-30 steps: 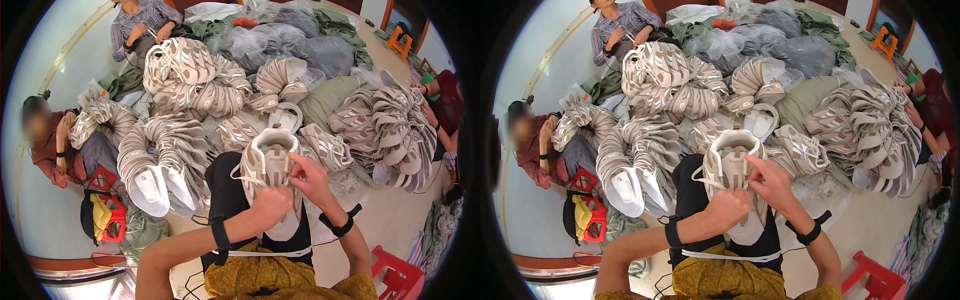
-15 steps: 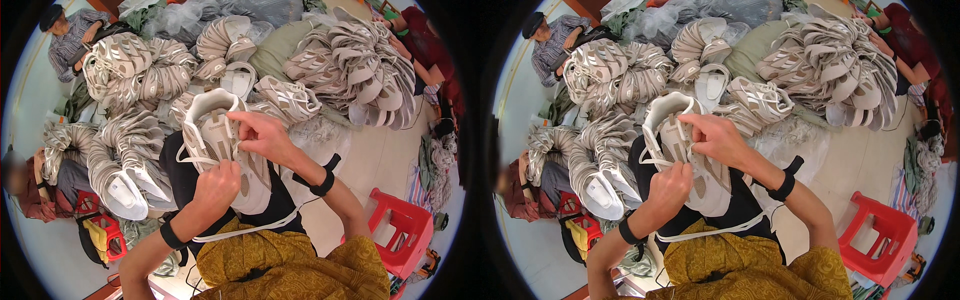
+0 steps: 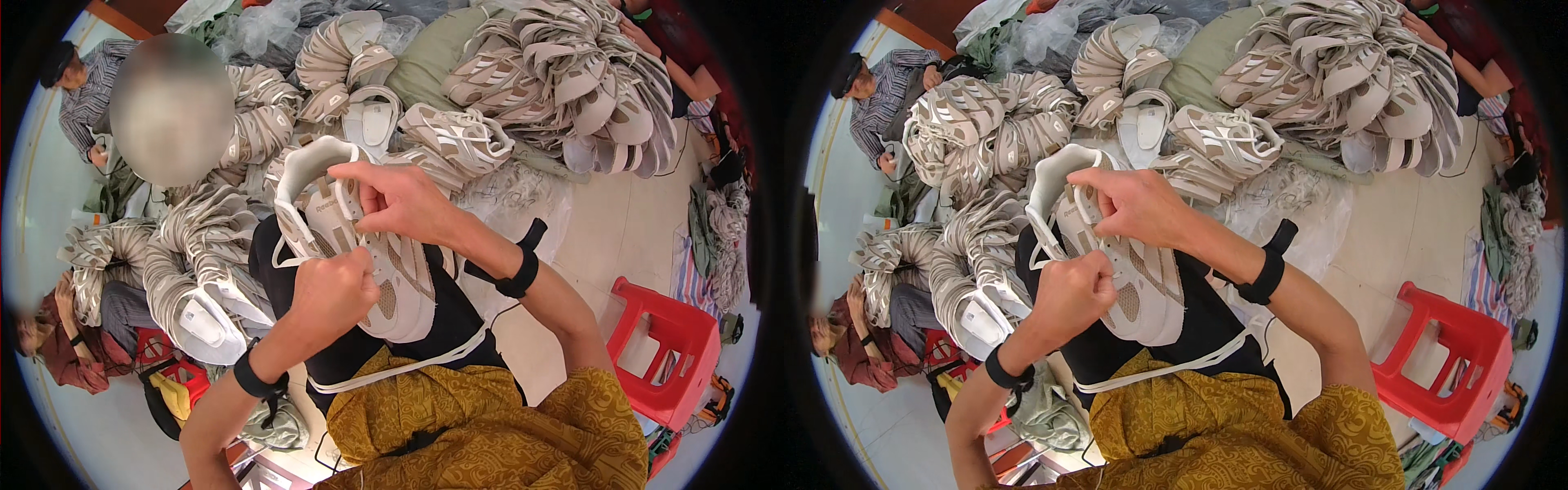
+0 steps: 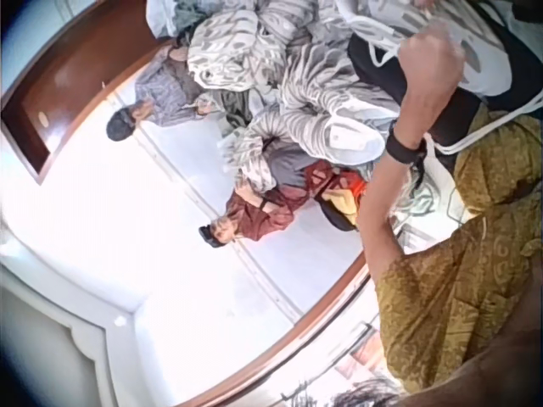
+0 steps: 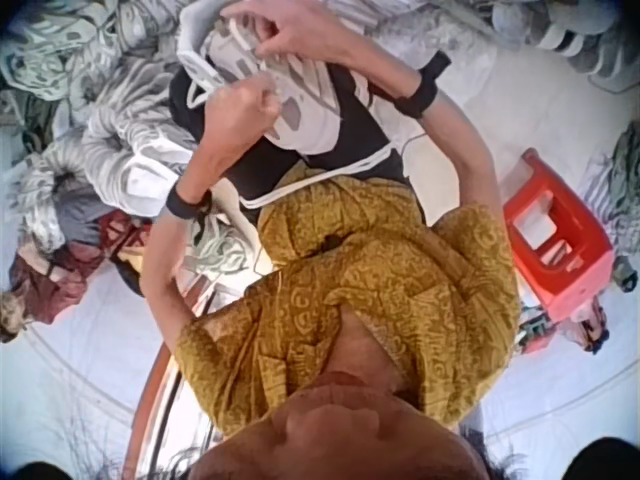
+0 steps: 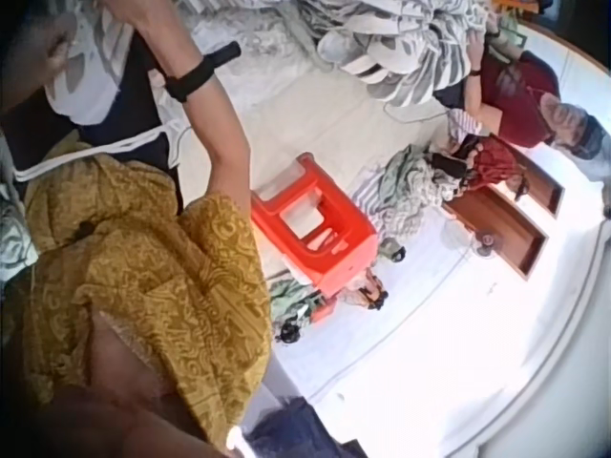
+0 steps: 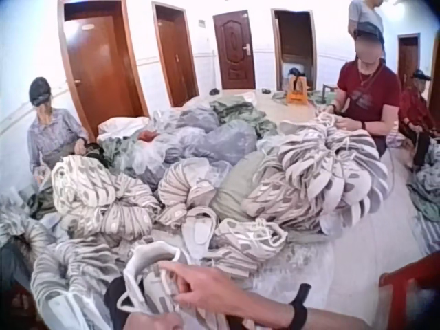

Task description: The recorder is lacing a white sneaker in a workshop environment with many shoe parts.

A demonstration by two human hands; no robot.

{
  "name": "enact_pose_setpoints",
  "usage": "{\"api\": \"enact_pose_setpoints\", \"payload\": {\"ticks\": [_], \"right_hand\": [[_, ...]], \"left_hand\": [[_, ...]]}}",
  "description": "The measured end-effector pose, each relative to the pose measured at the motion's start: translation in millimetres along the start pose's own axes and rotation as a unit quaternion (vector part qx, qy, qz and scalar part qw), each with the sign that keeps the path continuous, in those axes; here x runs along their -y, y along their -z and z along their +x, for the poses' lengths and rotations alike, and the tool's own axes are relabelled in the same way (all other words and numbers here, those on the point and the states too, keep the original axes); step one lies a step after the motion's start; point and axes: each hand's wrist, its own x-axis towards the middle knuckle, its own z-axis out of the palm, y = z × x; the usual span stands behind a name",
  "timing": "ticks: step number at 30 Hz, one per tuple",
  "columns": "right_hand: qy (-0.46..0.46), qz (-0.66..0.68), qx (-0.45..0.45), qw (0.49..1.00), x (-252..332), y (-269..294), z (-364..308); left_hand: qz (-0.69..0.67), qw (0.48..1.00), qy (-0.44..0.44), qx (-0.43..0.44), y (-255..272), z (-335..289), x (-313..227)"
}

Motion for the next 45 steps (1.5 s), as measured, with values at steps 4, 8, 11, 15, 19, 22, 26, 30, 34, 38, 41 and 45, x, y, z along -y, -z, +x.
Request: {"api": "enact_pose_setpoints", "payload": {"ticks": [4, 8, 11, 15, 19, 22, 26, 30, 34, 38, 41, 45], "right_hand": [[-0.003, 0.011, 0.010, 1.000, 1, 3, 2], [-0.023, 0.024, 0.029, 0.999, 8, 7, 3], [0.040, -0.012, -0.006, 0.999, 7, 7, -15], [0.134, -0.059, -0.068, 0.987, 6, -10, -65], [0.206, -0.128, -0.117, 0.963, 15, -27, -59], [0.219, -0.253, -0.084, 0.939, 27, -27, -57], [0.238, -0.316, -0.036, 0.918, 34, -26, -56], [0.256, -0.325, -0.031, 0.910, 34, -30, -49], [0.227, -0.320, -0.006, 0.920, 33, -31, -48], [0.112, -0.232, 0.046, 0.965, 39, -27, -54], [0.035, -0.201, 0.061, 0.977, 40, -29, -57], [0.038, -0.128, -0.004, 0.991, 35, -21, -54]], "left_hand": [[-0.208, 0.970, 0.066, 0.109, 17, -1, 7], [-0.523, 0.811, 0.219, 0.142, 7, -21, 28], [-0.482, 0.847, 0.204, 0.095, -3, -16, 24], [-0.360, 0.919, 0.156, 0.048, -7, -14, 14], [-0.229, 0.970, 0.043, -0.067, -10, -21, 14], [-0.183, 0.978, -0.002, -0.095, -14, -19, 14], [-0.200, 0.972, -0.006, -0.125, -27, -22, 13], [-0.193, 0.971, -0.013, -0.143, -27, -22, 13], [-0.184, 0.973, -0.010, -0.139, -25, -24, 12], [-0.193, 0.977, 0.004, -0.090, -21, -29, 16], [-0.173, 0.983, -0.015, -0.064, -20, -32, 20], [-0.201, 0.977, 0.036, -0.057, -6, -29, 19]]}}
